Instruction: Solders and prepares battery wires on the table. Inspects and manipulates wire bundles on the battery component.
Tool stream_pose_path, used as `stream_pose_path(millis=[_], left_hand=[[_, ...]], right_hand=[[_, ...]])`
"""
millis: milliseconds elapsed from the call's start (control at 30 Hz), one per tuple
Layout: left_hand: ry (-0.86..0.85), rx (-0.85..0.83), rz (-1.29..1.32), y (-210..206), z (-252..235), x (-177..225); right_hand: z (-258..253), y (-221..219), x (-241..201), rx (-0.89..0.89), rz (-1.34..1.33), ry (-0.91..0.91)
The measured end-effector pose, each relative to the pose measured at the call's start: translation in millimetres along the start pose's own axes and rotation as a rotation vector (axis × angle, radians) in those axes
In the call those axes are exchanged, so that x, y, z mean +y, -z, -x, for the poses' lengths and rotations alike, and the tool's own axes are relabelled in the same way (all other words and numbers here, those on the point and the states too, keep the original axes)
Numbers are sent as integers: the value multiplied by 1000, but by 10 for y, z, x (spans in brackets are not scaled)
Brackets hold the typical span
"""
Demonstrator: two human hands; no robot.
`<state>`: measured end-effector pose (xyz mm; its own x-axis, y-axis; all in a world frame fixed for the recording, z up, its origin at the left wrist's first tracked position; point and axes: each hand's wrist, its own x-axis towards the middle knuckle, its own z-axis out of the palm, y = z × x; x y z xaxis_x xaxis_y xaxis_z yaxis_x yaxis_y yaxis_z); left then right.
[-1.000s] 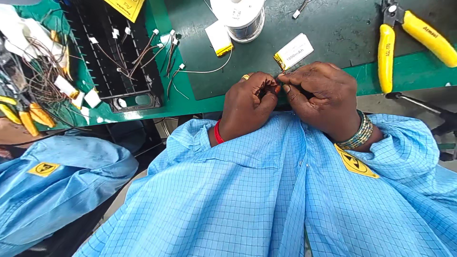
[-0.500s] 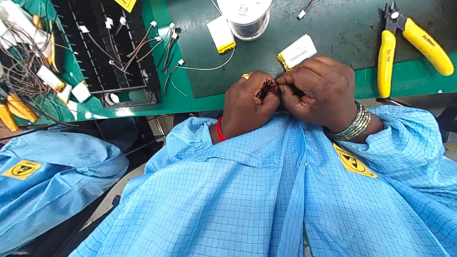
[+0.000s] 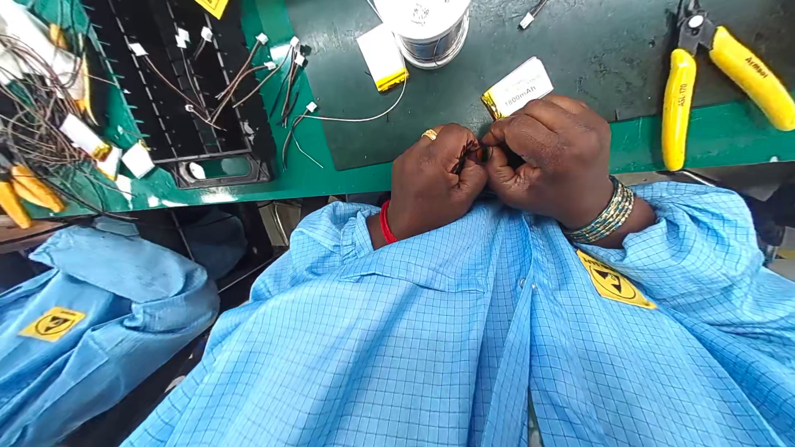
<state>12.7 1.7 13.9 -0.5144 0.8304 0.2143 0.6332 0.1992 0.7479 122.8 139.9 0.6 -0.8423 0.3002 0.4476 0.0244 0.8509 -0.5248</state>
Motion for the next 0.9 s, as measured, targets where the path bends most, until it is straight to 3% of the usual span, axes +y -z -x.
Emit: stream_pose_path(millis=[433, 900], left_hand=[[7, 24, 60, -13, 10, -8], [-43, 74, 35, -39, 47, -27]], right_hand=[[19, 37, 43, 7, -128, 8], [11, 15, 21, 63, -24, -53]])
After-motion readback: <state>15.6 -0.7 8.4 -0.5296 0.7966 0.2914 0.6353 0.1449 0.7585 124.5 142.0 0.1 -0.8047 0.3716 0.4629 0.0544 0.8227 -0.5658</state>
